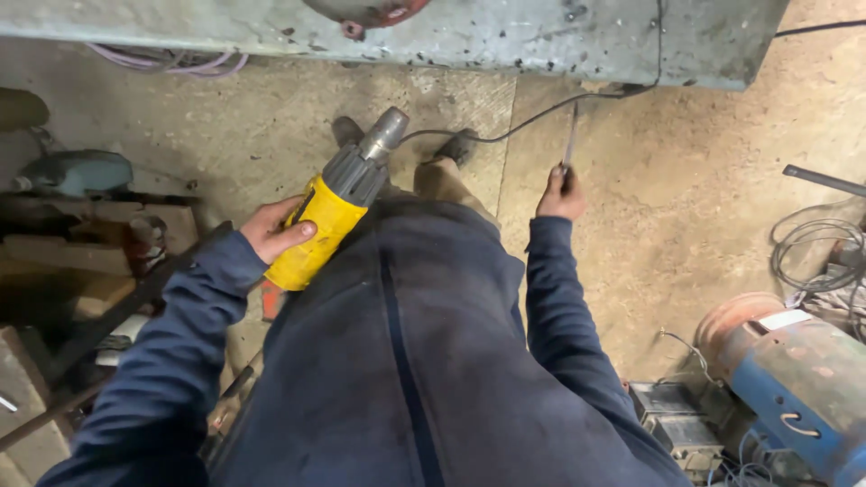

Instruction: The person uses a yellow heat gun to apply heat to a circular metal component attached to a larger metal structure. They simultaneously use a metal rod to manipulate the heated area. The person moves the heat gun and rod around the circular component throughout the video.

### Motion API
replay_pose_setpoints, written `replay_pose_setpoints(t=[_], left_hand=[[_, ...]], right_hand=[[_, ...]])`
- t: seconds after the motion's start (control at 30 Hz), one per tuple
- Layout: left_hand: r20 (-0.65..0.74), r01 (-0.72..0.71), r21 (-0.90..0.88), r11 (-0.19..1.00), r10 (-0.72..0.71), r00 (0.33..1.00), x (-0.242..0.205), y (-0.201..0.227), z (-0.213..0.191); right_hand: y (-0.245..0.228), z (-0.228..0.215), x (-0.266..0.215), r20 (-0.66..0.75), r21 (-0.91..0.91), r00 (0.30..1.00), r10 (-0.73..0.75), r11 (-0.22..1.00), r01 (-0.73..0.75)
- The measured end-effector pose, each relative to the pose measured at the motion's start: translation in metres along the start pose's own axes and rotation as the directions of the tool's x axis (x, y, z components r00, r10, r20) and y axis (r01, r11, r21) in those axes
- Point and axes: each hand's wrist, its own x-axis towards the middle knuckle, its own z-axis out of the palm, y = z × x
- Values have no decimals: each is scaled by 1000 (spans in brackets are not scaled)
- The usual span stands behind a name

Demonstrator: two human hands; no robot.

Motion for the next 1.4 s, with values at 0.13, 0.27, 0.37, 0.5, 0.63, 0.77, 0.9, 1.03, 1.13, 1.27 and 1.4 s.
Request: replay_pose_setpoints(t=[0.13, 0.27, 0.37, 0.5, 0.63, 0.77, 0.9, 1.03, 1.13, 1.27, 1.4], left_hand=[[-80, -51, 36, 998, 54, 995, 1, -12, -22], [-74, -160, -3, 987, 159, 985, 4, -11, -41], [-15, -126, -25, 992, 126, 992, 9, -3, -54], [25, -170, 73, 983, 169, 985, 11, 1, -75], [66, -150, 47, 988, 147, 987, 5, 12, -93], [48, -146, 101, 984, 142, 989, -3, 18, -107], [44, -175, 133, 976, 170, 984, -7, 19, -112], [42, -185, 42, 982, 183, 982, -3, 19, -108], [27, -152, 7, 988, 152, 988, 1, 17, -99], [6, -125, 58, 991, 125, 992, 4, 23, -89], [-11, -141, 129, 982, 143, 990, 0, 31, -77]], right_hand=[[-27, 9, -43, 149, 87, 957, 249, 961, -263], [-158, 14, -53, 503, 74, 847, 173, 968, -241], [-222, 32, -46, 545, 91, 838, -30, 996, -24], [-275, 88, -32, 496, 102, 867, 34, 990, -97], [-290, 140, -20, 388, 26, 921, -30, 999, 22], [-295, 158, -31, 426, -48, 841, -333, 920, 388], [-293, 158, -21, 256, -67, 965, 48, 997, -32], [-306, 147, -15, 327, -201, 911, -252, 923, 328], [-305, 145, -7, 339, -216, 916, -214, 930, 297], [-296, 140, 2, 406, -234, 874, -267, 894, 382], [-315, 136, 11, 470, -301, 843, -260, 851, 431]])
